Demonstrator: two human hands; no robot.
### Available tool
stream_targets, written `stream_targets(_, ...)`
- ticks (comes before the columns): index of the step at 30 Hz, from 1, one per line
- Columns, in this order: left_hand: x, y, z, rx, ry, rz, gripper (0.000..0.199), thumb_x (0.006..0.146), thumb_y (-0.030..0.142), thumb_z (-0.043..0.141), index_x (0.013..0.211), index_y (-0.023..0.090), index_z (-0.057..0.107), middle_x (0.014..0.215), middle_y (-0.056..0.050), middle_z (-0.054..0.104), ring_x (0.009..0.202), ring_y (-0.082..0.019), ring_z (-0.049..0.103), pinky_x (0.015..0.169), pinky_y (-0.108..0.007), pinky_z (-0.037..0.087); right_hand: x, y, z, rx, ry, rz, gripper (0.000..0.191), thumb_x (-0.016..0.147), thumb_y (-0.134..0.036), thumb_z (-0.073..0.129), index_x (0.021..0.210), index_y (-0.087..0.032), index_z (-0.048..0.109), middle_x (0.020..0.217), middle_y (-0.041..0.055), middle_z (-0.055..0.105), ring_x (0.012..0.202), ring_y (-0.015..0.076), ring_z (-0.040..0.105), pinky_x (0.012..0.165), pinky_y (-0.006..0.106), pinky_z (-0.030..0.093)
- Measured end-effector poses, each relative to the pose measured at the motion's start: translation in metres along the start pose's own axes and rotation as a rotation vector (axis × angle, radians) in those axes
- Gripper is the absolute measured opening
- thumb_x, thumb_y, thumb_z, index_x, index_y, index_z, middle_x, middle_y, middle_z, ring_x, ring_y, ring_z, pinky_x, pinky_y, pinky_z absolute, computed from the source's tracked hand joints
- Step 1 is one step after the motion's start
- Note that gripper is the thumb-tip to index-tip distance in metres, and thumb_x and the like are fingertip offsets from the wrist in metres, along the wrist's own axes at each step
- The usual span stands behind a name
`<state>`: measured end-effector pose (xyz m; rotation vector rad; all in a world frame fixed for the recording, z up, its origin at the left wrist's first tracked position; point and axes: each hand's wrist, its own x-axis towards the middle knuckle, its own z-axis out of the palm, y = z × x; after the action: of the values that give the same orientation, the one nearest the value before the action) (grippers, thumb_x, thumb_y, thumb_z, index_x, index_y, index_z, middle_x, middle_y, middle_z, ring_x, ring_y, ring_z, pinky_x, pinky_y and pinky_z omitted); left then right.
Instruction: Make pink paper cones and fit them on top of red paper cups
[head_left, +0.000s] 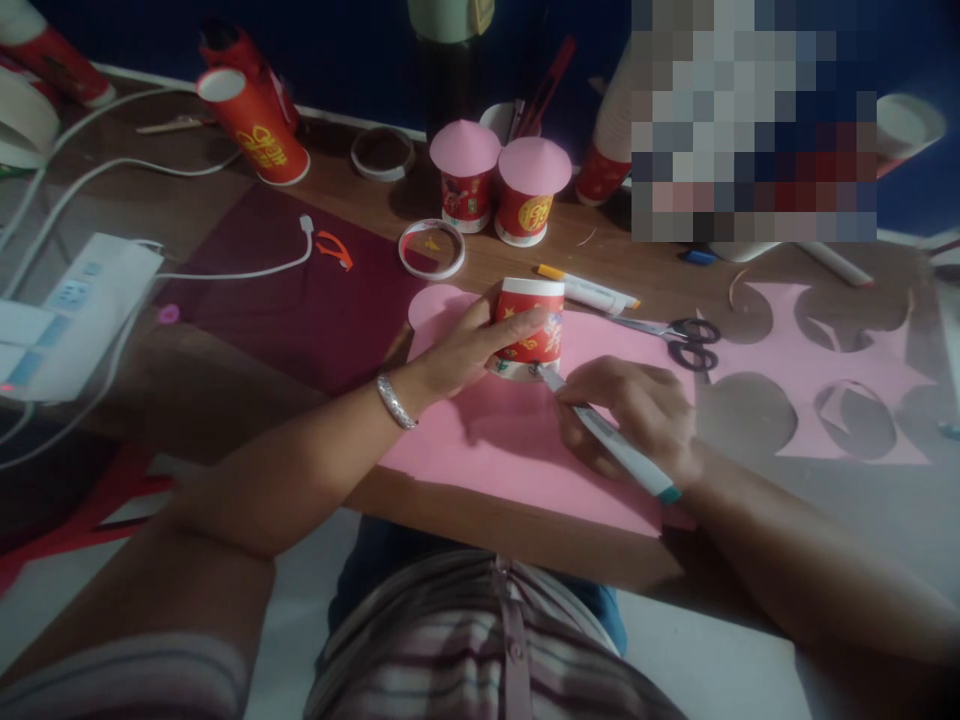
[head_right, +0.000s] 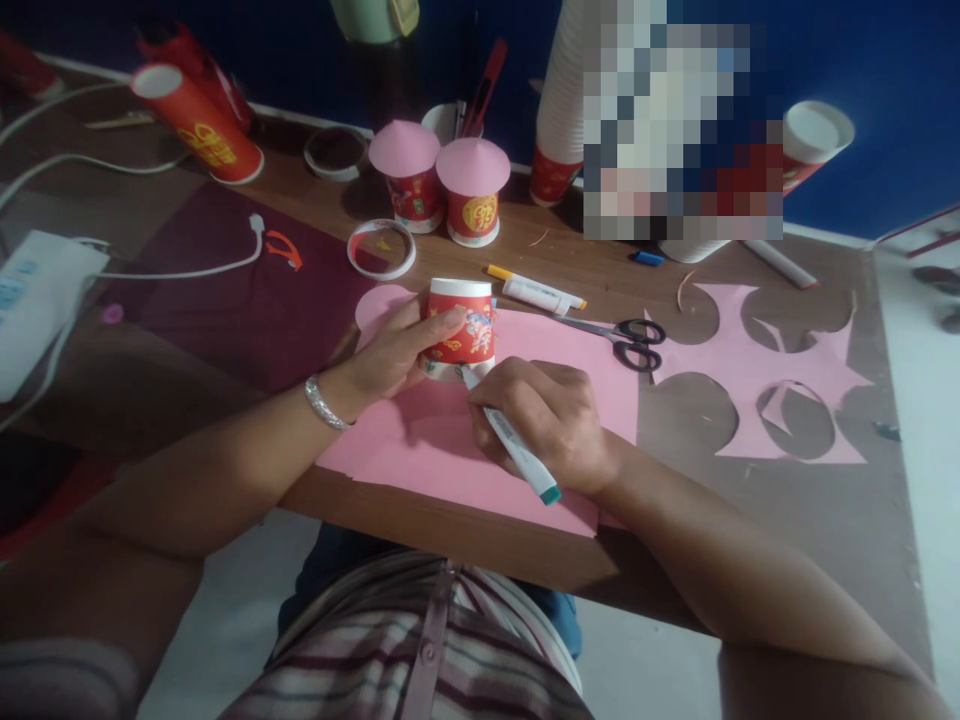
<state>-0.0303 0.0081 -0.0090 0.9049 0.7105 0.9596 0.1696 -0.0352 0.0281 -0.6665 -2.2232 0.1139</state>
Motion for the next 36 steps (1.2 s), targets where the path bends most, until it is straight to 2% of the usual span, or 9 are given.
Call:
stream_targets(20,-0.0016,0.0004,0.0001,0.014,-0.006,-0.007,0.044,0.087,0.044,0.081,0.118,0.017,0.065,0.110,-0.006,0.073,0.097,-0.016,0.071,0.084,-0.029,0.058,0.0010,0.0038,0.0027,0.025,-0.024,-0.047,0.022,0.089,-0.003,0.064,0.099,-0.021,0.058,0.076,-0.0005,0.071,0.061,0.0132,0.068,0.056,0.025,0.056)
stream_targets(26,-0.0019,0.0012,-0.0001,0.046,-0.031,0.000,0.045,0.088,0.047,0.080,0.116,0.017,0.062,0.100,-0.004,0.073,0.089,-0.015,0.070,0.075,-0.025,0.056,0.0029,0.0048,0.0011,0.029,-0.013,-0.047,0.018,0.090,-0.003,0.066,0.100,-0.017,0.060,0.078,0.0033,0.072,0.064,0.0160,0.070,0.058,0.027,0.057)
stream_targets(36,-0.0008,-0.0007,-0.0006,0.008,-0.015,-0.009,0.049,0.086,0.048,0.081,0.121,0.019,0.061,0.109,-0.007,0.075,0.096,-0.017,0.073,0.085,-0.030,0.059,0.0009,0.0037,0.0001,0.011,-0.005,-0.005,0.020,0.088,-0.004,0.065,0.099,-0.020,0.060,0.077,0.0001,0.070,0.062,0.0142,0.067,0.056,0.026,0.055)
